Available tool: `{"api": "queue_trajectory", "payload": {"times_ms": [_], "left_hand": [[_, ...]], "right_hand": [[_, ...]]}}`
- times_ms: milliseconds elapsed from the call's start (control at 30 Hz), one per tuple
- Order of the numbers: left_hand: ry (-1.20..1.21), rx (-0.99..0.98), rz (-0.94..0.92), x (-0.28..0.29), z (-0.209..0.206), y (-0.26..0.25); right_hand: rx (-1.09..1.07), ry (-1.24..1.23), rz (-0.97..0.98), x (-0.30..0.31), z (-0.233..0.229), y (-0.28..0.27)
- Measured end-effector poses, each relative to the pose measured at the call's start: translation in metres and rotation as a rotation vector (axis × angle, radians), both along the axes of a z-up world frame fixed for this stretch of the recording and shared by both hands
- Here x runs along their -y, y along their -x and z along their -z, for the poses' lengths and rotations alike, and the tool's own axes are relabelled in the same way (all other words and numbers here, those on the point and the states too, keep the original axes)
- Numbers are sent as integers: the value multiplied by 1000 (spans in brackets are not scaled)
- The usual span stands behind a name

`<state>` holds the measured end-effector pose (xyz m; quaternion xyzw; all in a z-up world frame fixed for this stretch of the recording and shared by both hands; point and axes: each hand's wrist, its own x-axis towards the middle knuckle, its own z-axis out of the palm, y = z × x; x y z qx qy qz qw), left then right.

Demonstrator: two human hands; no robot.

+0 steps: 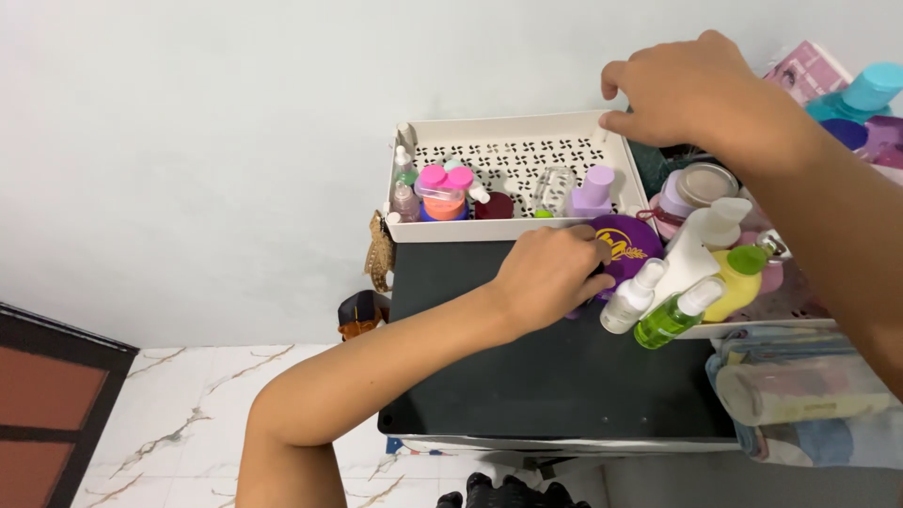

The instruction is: Organizing various skincare and makeup products into storage containers on a vanity

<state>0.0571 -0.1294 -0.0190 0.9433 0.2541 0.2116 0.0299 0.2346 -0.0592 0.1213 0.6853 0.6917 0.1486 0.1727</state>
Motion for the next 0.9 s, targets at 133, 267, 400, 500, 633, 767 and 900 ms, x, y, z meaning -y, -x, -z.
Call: {"api": "queue_trajectory", "payload": {"times_ms": [133,267,400,500,633,767,900], "left_hand": [[16,89,12,0,11,-8],[-33,214,55,1,19,-8],[-8,273,35,12,15,0],[3,410,41,10,-5,16],[40,560,-160,-41,-43,54],[54,491,-331,-81,-49,82],[-15,445,-269,-72,-35,78]], "right_hand": [[-43,15,-32,7,7,2],[-90,66,-29,12,7,10],[-88,60,-60,6,13,15],[-77,47,-94,-4,14,25],[-15,165,-118,-20,45,23],[-73,339,-145,-41,101,14],[-107,322,-148,-48,119,12]]}}
